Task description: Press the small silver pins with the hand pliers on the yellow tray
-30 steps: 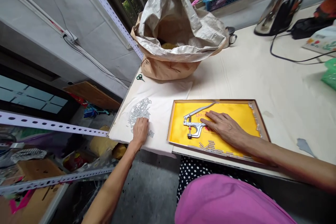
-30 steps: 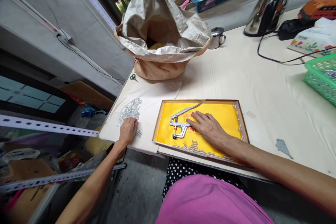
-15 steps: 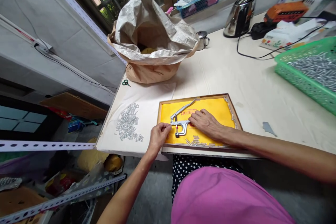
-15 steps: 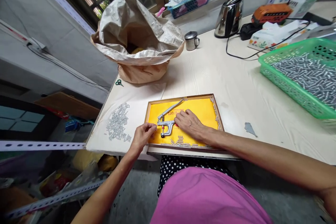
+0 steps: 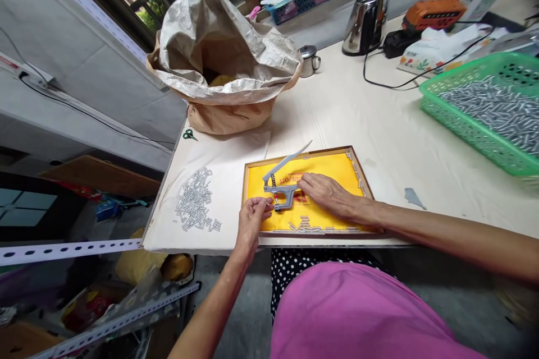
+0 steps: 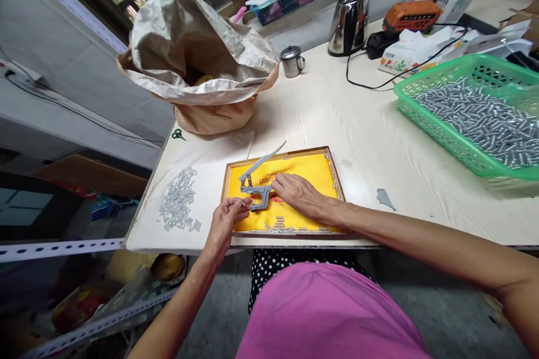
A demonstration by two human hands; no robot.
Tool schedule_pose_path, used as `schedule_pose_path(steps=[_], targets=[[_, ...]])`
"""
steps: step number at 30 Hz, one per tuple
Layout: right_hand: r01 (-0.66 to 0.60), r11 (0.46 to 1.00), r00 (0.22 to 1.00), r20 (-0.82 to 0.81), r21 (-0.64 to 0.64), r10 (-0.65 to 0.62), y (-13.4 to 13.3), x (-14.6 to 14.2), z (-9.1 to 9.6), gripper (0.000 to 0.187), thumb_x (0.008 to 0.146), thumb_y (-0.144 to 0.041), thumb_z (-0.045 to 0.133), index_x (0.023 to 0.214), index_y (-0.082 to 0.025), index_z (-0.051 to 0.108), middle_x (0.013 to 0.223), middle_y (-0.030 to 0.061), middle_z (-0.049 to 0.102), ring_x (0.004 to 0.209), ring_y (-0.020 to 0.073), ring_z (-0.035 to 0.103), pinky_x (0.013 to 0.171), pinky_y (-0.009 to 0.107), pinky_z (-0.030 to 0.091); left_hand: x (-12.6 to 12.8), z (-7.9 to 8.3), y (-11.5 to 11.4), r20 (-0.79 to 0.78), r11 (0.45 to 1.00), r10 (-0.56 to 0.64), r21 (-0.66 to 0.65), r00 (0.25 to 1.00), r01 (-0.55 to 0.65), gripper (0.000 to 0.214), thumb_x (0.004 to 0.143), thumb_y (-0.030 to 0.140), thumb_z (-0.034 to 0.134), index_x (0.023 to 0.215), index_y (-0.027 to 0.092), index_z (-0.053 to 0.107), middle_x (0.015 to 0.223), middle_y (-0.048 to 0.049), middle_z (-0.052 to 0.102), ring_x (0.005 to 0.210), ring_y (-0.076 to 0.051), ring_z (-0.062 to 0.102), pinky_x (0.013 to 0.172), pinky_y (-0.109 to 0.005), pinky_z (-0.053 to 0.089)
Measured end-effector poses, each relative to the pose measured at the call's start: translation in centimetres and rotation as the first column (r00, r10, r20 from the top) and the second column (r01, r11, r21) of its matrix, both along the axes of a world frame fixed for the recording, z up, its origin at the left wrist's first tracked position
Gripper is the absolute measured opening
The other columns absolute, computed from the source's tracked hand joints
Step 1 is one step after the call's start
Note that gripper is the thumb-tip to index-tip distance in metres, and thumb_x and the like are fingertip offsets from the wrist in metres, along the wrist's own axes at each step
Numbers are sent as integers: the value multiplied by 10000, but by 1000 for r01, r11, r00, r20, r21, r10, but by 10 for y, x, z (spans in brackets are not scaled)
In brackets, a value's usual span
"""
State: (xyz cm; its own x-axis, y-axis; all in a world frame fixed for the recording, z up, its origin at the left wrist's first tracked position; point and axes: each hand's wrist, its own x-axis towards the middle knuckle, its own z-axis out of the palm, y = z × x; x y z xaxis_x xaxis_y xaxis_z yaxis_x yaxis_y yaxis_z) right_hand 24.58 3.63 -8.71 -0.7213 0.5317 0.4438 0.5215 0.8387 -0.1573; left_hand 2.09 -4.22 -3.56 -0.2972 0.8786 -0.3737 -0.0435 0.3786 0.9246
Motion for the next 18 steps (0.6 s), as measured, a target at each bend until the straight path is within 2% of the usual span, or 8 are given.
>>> schedule_pose_path(steps=[2,4,8,12,15,18], targets=[[23,998,1000,-3,-50,-23,1,5,3,248,1005,-143,280,950,-167,520,868,55,551,740,165,457,645,292,371,4,1,4,107,999,-44,-11,993,46,480,620,500,850,849,144,624,1034,-108,733,867,-171,685,763,-283,535],[26,994,1000,-7,-109,-27,0,8,5,242,1006,-149,274,945,-174,507,876,51,546,740,162,455,647,288,381,8,1,9,200,995,-96,-19,975,102,461,599,468,874,830,143,643,978,-87,733,872,-172,679,780,-284,535],[1,980,1000,-10,-198,-3,-1,9,7,232,1008,-149,263,931,-186,479,890,50,541,748,165,453,660,293,397,11,0,17,266,981,-181,-24,947,195,436,600,447,885,825,135,680,871,-65,729,811,-159,671,803,-291,524],[-30,955,999,-44,-296,18,1,9,5,224,1021,-184,269,902,-206,457,901,48,545,737,160,447,666,294,407,3,0,21,215,964,-239,-67,947,259,452,571,451,898,818,128,699,816,-55,723,731,-139,648,748,-269,499],[-36,953,999,-42,-300,24,3,13,3,228,1027,-211,267,897,-212,455,900,51,550,742,168,456,681,309,419,-7,2,22,65,956,-269,-99,961,275,449,537,459,906,761,126,705,741,-41,703,691,-129,621,708,-251,480],[-19,955,999,-46,-294,6,5,21,7,247,1031,-240,251,907,-214,463,894,57,552,751,176,475,698,326,438,-13,3,24,-45,965,-250,-99,967,244,442,527,480,898,709,130,698,708,-43,692,689,-132,611,703,-249,479]])
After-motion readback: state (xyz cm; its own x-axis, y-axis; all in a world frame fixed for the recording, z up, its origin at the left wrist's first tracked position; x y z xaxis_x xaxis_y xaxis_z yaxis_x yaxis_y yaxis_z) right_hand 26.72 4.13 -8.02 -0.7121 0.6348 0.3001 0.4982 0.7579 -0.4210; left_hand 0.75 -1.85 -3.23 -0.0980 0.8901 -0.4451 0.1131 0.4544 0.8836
